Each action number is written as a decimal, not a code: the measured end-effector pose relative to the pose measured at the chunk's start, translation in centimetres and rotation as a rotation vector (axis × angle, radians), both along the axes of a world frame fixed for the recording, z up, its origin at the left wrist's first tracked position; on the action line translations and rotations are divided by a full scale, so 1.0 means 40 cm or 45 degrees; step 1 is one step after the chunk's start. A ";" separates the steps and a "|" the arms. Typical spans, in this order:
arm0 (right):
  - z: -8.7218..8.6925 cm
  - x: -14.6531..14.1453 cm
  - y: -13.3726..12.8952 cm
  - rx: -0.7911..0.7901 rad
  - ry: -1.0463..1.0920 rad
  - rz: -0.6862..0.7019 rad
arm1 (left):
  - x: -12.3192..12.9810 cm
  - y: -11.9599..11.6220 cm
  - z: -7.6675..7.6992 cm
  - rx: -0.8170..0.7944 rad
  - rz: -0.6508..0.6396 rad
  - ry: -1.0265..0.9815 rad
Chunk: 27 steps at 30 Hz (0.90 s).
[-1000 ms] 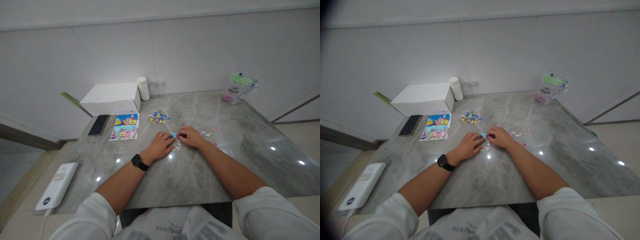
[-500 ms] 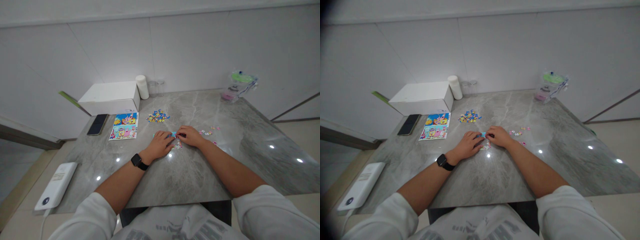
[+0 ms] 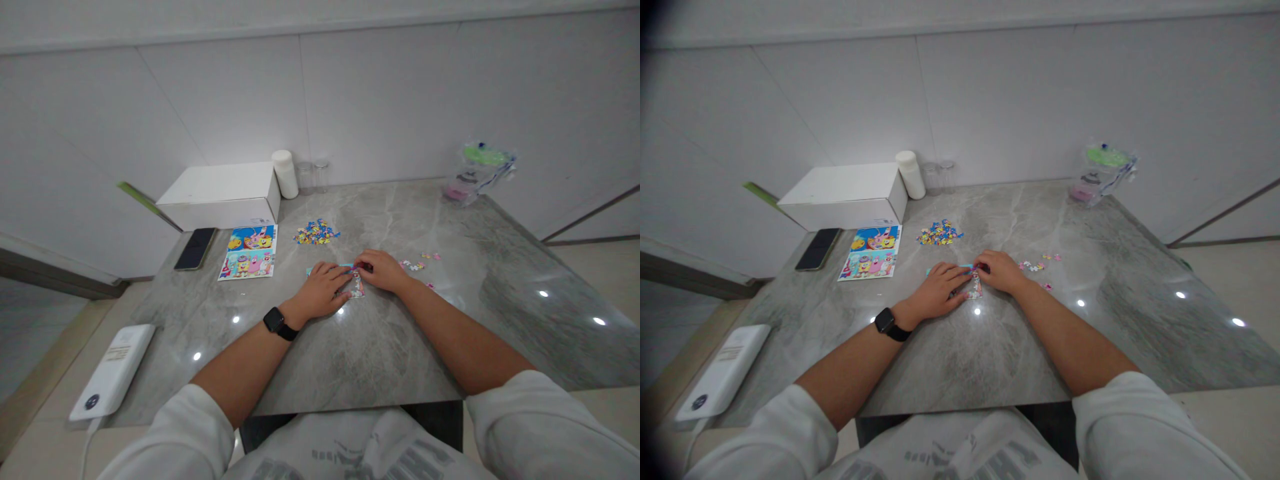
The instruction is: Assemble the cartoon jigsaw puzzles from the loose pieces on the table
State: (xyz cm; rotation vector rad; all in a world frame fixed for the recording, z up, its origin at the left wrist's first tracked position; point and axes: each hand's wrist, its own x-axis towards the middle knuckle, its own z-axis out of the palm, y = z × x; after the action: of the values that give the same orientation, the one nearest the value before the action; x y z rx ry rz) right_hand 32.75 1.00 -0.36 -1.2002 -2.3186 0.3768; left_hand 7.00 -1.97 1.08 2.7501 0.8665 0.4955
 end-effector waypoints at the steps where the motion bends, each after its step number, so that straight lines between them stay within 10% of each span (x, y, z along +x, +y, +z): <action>1: 0.000 0.000 0.000 -0.005 -0.004 -0.005 | 0.000 0.000 -0.001 -0.005 -0.004 0.009; 27: -0.002 0.001 0.001 -0.009 -0.009 0.008 | 0.009 -0.004 0.004 -0.028 0.133 -0.166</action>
State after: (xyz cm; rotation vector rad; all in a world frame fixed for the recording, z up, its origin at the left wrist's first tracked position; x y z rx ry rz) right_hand 32.79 1.04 -0.43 -1.1997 -2.3298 0.3842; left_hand 7.36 -2.15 1.25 2.6291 0.9799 0.6718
